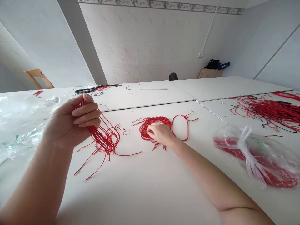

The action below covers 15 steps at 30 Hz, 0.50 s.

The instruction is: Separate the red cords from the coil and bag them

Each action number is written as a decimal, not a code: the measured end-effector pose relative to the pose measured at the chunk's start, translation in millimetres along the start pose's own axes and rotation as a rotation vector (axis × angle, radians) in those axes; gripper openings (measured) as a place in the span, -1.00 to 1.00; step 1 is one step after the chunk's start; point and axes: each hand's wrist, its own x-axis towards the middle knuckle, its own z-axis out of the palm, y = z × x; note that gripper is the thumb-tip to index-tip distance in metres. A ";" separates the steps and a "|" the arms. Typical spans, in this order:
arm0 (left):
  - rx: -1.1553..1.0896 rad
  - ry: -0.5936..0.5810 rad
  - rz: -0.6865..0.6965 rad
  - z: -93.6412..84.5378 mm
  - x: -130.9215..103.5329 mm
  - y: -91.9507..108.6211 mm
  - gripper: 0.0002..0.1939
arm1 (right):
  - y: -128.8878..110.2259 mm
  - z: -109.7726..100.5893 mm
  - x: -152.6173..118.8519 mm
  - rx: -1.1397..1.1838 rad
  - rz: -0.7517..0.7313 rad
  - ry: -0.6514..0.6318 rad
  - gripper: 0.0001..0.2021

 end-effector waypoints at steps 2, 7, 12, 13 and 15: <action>0.002 0.000 0.000 0.2 -0.4 0.6 -0.48 | -3.6 7.1 -0.8 0.009 -0.017 -0.021 -0.86; -0.002 0.010 0.003 0.2 -2.3 1.1 -0.48 | -10.9 17.0 -2.1 0.054 -0.031 -0.080 -0.86; -0.015 0.057 0.001 0.5 -3.4 3.3 -0.54 | -2.6 -19.4 -1.4 0.310 -0.025 -0.007 -0.81; -0.021 0.066 0.000 0.6 -3.6 3.9 -0.55 | 0.2 -31.5 -1.2 0.456 -0.014 0.068 -0.76; -0.027 0.078 0.000 0.8 -3.7 4.6 -0.59 | 4.8 -55.6 -0.9 0.764 -0.006 0.255 -0.70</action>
